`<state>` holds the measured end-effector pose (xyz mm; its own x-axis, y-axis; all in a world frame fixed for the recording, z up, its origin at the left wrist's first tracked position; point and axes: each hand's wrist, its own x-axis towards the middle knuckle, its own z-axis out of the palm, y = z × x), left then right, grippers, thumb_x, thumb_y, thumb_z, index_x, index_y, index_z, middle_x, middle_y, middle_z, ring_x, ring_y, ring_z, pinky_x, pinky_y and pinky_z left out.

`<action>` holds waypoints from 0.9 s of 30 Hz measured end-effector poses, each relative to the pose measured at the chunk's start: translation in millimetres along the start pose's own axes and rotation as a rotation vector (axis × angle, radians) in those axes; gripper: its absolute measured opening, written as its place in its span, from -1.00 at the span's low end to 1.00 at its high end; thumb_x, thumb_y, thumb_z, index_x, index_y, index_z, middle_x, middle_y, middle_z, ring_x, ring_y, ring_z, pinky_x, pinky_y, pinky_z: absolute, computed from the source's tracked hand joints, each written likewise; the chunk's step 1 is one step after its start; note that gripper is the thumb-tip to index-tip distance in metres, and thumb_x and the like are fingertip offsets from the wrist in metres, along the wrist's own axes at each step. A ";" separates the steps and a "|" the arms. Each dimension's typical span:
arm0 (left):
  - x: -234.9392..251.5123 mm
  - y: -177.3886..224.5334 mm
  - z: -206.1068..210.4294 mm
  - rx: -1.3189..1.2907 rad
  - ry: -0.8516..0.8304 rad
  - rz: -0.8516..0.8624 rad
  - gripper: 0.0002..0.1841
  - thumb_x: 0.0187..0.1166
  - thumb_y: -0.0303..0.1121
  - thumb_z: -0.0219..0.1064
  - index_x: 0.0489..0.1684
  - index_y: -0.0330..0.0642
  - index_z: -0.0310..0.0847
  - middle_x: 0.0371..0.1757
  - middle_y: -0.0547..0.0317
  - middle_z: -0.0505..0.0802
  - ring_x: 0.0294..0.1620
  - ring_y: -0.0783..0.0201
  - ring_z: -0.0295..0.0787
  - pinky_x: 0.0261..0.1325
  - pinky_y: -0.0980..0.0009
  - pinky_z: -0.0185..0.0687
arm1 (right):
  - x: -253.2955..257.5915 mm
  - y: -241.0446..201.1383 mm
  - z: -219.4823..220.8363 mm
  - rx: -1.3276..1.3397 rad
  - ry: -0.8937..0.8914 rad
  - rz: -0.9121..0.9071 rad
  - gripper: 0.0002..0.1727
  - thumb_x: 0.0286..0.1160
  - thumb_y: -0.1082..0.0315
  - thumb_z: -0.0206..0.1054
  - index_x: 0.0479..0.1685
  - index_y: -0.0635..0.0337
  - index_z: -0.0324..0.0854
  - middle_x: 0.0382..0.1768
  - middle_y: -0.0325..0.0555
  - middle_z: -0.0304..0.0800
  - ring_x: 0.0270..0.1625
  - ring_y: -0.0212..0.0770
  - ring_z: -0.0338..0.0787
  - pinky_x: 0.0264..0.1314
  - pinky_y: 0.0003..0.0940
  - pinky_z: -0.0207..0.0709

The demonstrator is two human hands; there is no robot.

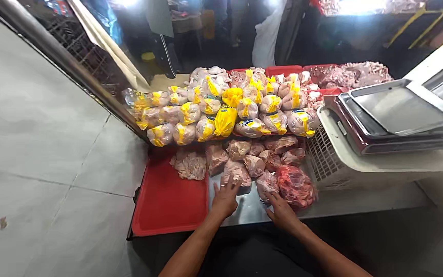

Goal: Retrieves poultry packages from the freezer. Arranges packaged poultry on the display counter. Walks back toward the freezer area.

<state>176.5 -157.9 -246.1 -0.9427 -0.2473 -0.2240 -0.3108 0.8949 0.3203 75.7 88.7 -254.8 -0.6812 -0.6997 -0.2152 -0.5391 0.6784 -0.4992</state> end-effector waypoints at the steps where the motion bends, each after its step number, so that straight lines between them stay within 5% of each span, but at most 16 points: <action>1: 16.2 -5.4 -2.7 0.020 -0.054 0.030 0.02 0.13 -0.35 0.63 0.80 0.43 0.27 0.92 -0.06 0.11 0.83 -0.57 -0.11 0.50 -0.79 -0.13 | 3.3 -7.2 2.8 0.055 0.024 0.046 -0.30 0.38 0.23 0.50 0.64 0.00 0.50 0.50 0.06 0.61 0.40 0.03 0.73 0.44 0.06 0.64; 4: 39.0 -22.1 5.2 0.048 -0.154 0.127 -0.06 0.27 -0.45 0.53 0.80 0.41 0.27 0.91 -0.21 0.06 0.81 -0.64 -0.15 0.49 -0.78 -0.11 | -1.9 -29.7 18.7 0.157 0.084 0.178 -0.31 0.42 0.25 0.47 0.64 0.07 0.49 0.48 0.10 0.61 0.28 -0.03 0.80 0.32 -0.01 0.72; 8: 45.6 -32.6 23.4 0.104 -0.084 0.196 -0.19 0.46 -0.53 0.31 0.76 0.45 0.32 0.80 -0.41 0.24 0.58 -0.62 0.35 0.30 -0.43 0.49 | -4.2 -47.9 36.4 0.215 0.157 0.292 -0.31 0.41 0.20 0.46 0.64 0.04 0.50 0.51 0.03 0.59 0.19 -0.10 0.82 0.16 -0.12 0.77; 12: 67.0 -13.2 3.0 0.082 -0.262 0.125 -0.25 0.65 -0.48 0.14 0.85 0.46 0.14 0.77 -0.56 0.20 0.37 -0.60 0.57 0.19 -0.29 0.65 | 6.2 -49.6 41.6 0.276 0.112 0.378 -0.33 0.43 0.17 0.44 0.62 0.02 0.51 0.46 -0.02 0.64 0.10 -0.14 0.86 0.09 -0.15 0.80; 16: 81.9 -19.8 17.0 -0.011 -0.248 0.108 -0.35 0.66 -0.38 0.20 0.75 0.46 0.30 0.75 -0.49 0.27 0.17 -0.46 0.75 0.00 -0.19 0.76 | 48.9 -47.4 26.5 0.184 0.075 0.249 -0.37 0.43 0.20 0.43 0.57 0.06 0.55 0.41 -0.01 0.69 0.24 -0.10 0.81 0.32 -0.05 0.70; 20: 80.3 -36.8 13.7 -0.136 -0.292 -0.002 -0.31 0.44 -0.24 0.45 0.67 0.38 0.41 0.63 -0.49 0.40 0.06 -0.33 0.81 -0.01 -0.18 0.78 | 111.6 -41.5 9.3 0.023 0.220 0.156 -0.42 0.39 0.15 0.43 0.47 0.06 0.65 0.50 0.02 0.63 0.49 0.05 0.65 0.55 0.08 0.51; 24: 59.9 -81.5 9.8 -0.521 -0.266 -0.288 -0.30 0.28 -0.21 0.57 0.56 0.23 0.52 0.34 -0.13 0.74 0.20 -0.07 0.80 0.23 -0.13 0.75 | 172.2 -30.4 17.1 -0.098 0.125 0.208 -0.07 0.24 -0.12 0.52 0.74 -0.03 0.39 0.73 0.24 0.29 0.68 0.32 0.39 0.60 0.27 0.41; 27: 19.2 -119.6 1.2 -1.194 -0.128 -0.419 -0.38 0.33 -0.42 0.49 0.49 -0.08 0.52 0.23 0.02 0.85 0.19 0.15 0.84 0.28 0.06 0.81 | 190.7 -20.5 40.6 -0.167 0.211 0.200 0.07 0.10 -0.19 0.58 0.77 0.02 0.33 0.66 0.42 0.31 0.59 0.53 0.42 0.39 0.46 0.50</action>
<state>195.7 -269.2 -289.9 -0.7487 -0.3318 -0.5739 -0.5590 -0.1491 0.8156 -23.1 -67.8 -319.7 -0.8600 -0.4987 -0.1084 -0.4457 0.8373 -0.3165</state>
